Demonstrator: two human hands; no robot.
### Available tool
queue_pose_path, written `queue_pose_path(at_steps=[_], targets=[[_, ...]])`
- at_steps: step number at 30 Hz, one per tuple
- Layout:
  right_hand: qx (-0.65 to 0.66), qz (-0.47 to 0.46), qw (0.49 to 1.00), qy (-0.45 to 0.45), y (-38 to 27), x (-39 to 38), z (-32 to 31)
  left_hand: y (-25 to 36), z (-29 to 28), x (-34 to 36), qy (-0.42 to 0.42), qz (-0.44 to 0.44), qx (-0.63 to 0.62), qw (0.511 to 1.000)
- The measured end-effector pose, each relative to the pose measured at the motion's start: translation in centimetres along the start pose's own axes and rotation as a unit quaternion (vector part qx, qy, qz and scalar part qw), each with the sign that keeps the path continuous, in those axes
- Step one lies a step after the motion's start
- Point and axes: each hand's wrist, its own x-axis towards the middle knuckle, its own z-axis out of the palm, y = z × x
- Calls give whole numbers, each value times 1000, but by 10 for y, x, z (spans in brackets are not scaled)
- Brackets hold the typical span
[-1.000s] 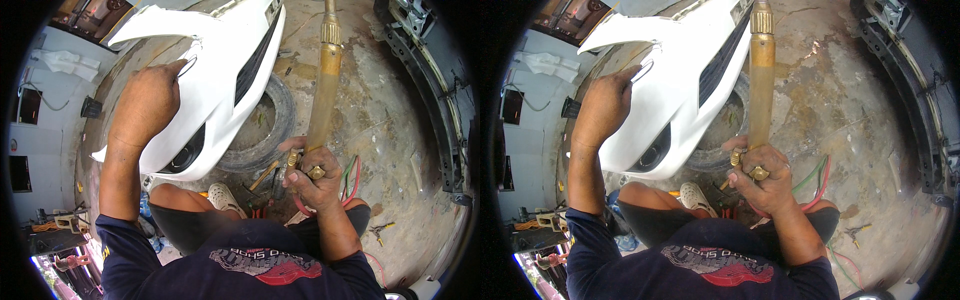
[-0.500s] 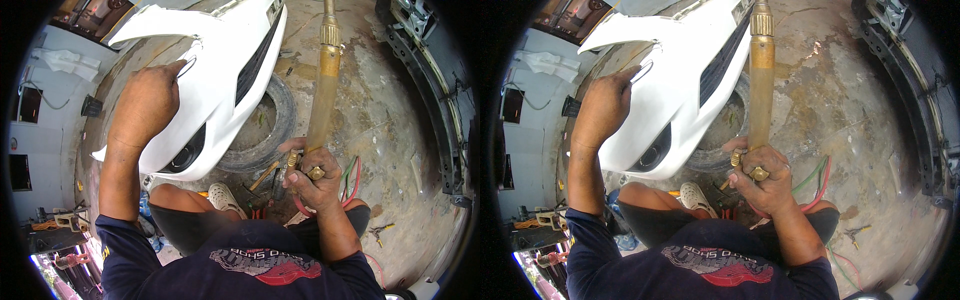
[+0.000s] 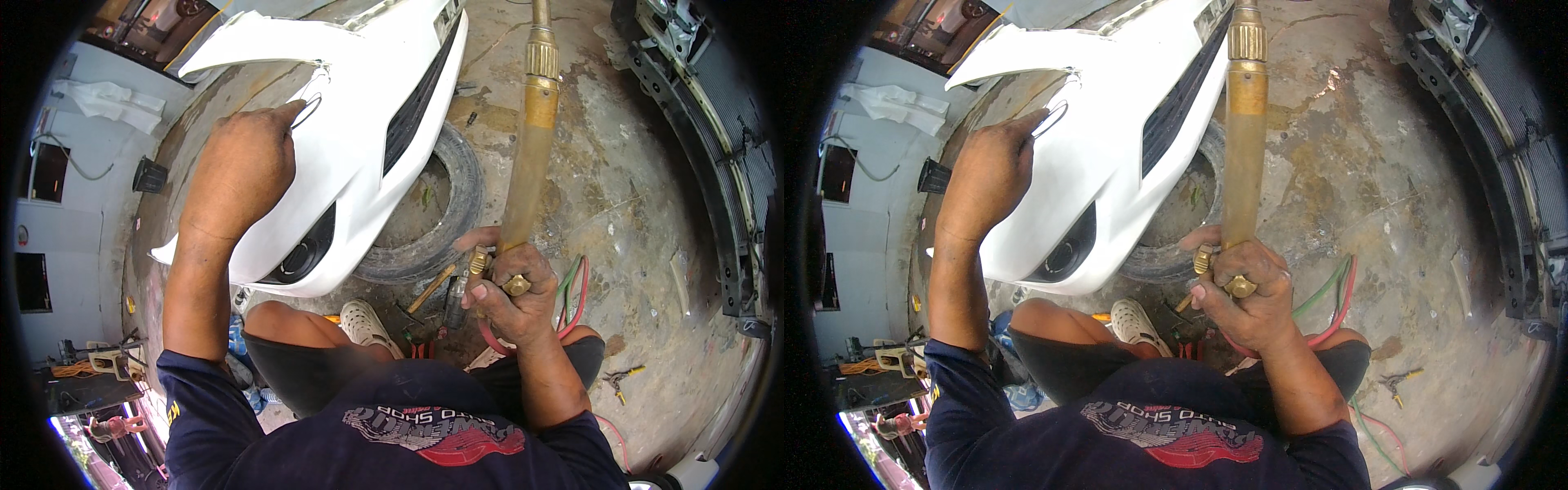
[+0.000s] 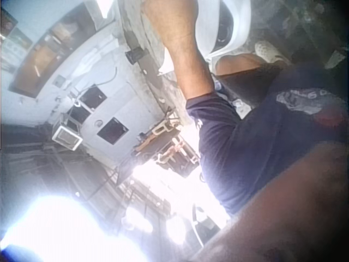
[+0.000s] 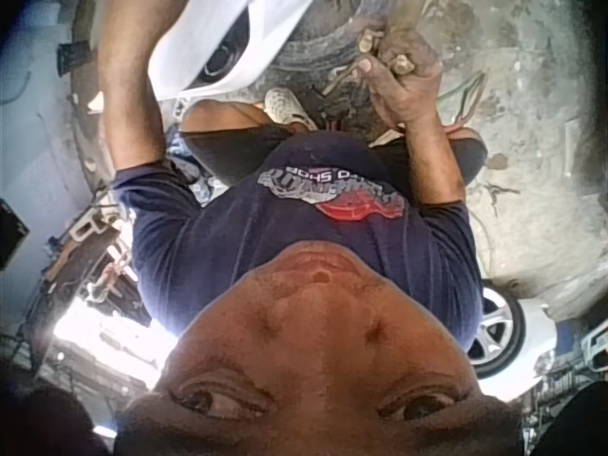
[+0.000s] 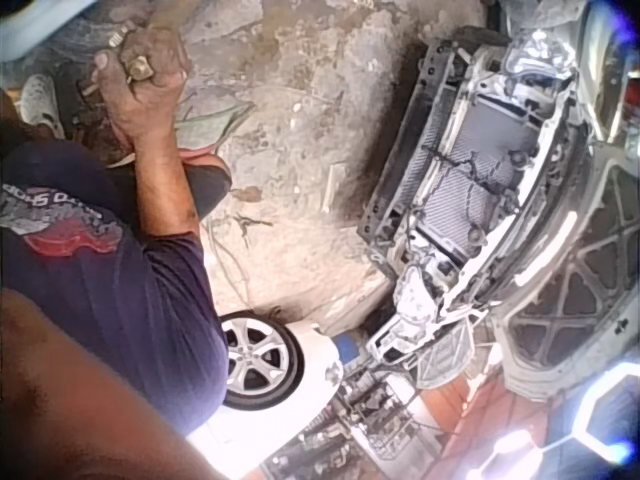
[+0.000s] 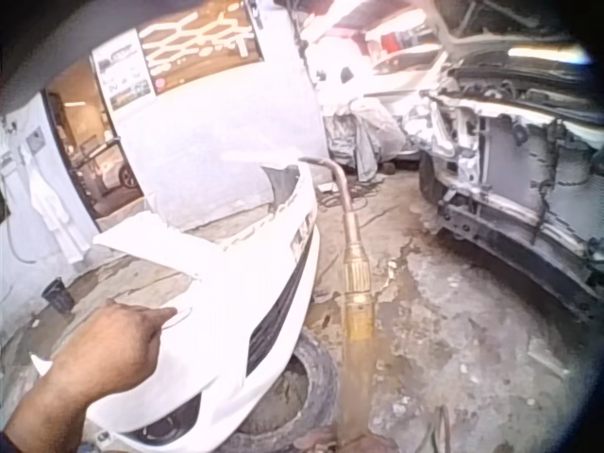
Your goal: The person heats the surface of a white car bumper using a blowtorch and then uses pliers to embed and secure metal wires into the plastic.
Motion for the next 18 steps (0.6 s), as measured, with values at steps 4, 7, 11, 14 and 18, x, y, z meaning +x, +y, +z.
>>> queue_pose_path(at_steps=[4, 7, 11, 14, 18], targets=[[8, 6, 1000, -2, 1, -1, 0, -2, 0, 0, 1, 2, -1, 1000], [8, 9, 1000, -6, 0, -1, -1, -4, 0, 0, 0, 5, 1, 1000], [23, 23, 999, -3, 0, -3, 0, -2, -3, 0, -12, -2, 1, 1000], [25, 24, 999, -3, 1, -3, 0, -3, 0, 0, -3, 3, 7, 1000], [21, 19, 1000, -3, 1, -2, -1, -2, -2, 1, -12, -6, 6, 1000]])
